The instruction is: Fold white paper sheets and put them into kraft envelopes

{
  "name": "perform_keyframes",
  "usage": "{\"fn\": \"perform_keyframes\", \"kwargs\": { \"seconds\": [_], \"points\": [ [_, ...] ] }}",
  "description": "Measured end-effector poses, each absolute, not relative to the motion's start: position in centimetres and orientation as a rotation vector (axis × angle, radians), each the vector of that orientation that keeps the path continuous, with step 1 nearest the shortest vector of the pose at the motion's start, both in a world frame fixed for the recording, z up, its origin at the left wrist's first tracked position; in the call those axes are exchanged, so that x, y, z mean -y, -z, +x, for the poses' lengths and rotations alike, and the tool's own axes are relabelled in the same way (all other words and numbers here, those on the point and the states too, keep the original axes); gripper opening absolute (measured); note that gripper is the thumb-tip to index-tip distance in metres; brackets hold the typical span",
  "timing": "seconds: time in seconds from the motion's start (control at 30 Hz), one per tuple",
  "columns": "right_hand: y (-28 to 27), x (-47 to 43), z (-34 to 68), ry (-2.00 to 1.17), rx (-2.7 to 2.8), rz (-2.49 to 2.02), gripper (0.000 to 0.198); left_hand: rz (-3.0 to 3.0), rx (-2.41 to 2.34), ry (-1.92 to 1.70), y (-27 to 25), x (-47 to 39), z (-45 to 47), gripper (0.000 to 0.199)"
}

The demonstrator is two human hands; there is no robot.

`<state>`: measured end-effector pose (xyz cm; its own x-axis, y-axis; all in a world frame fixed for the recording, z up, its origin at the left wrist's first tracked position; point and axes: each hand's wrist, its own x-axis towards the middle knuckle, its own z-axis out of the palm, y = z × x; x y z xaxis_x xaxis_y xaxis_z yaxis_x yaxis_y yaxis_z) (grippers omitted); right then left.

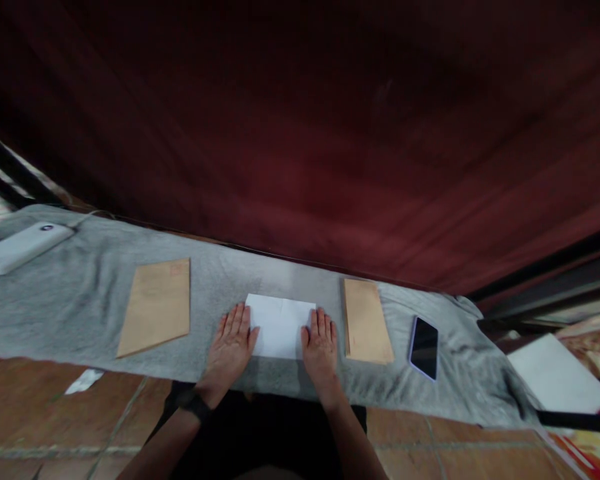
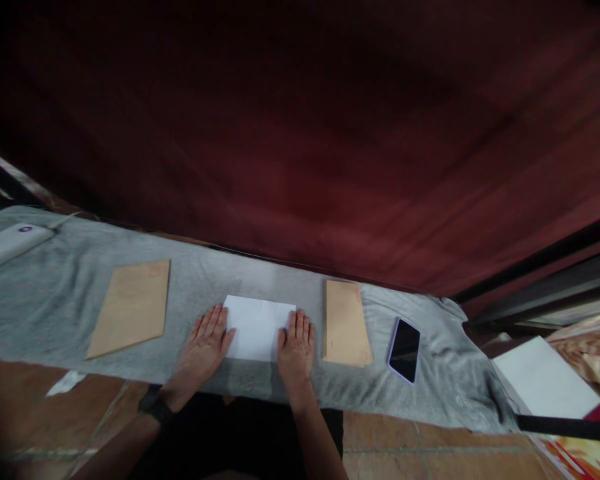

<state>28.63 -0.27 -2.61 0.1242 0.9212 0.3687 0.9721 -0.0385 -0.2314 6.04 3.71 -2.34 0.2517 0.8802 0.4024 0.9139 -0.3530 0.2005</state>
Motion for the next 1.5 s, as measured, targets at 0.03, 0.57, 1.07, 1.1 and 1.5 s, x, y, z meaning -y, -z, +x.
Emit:
{"fn": "perform_keyframes", "kwargs": {
  "seconds": [0.03,0.57,1.07,1.1,1.5],
  "points": [
    [2.5,0.5,28.3,0.156,1.823,-1.985,0.051,-2.444,1.714,0.708,2.1,-3.2,6.5,0.064],
    [2.7,6.7,27.7,0.081,2.111,-1.749,0.056,-2.731,1.515,0.465,1.7,4.0,7.4,0.064],
    [2.2,7.6,25.6,0.041,2.162,-1.710,0.051,-2.712,1.514,0.476,1.6,4.6,6.7,0.060],
    [2.2,7.7,26.0,0.051,2.145,-1.726,0.051,-2.699,1.520,0.486,1.7,4.6,6.4,0.058],
    [0.2,1.5,25.0,-0.176,2.055,-1.709,0.047,-2.788,1.464,0.502,0.5,-3.1,9.6,0.053]
  ]
}}
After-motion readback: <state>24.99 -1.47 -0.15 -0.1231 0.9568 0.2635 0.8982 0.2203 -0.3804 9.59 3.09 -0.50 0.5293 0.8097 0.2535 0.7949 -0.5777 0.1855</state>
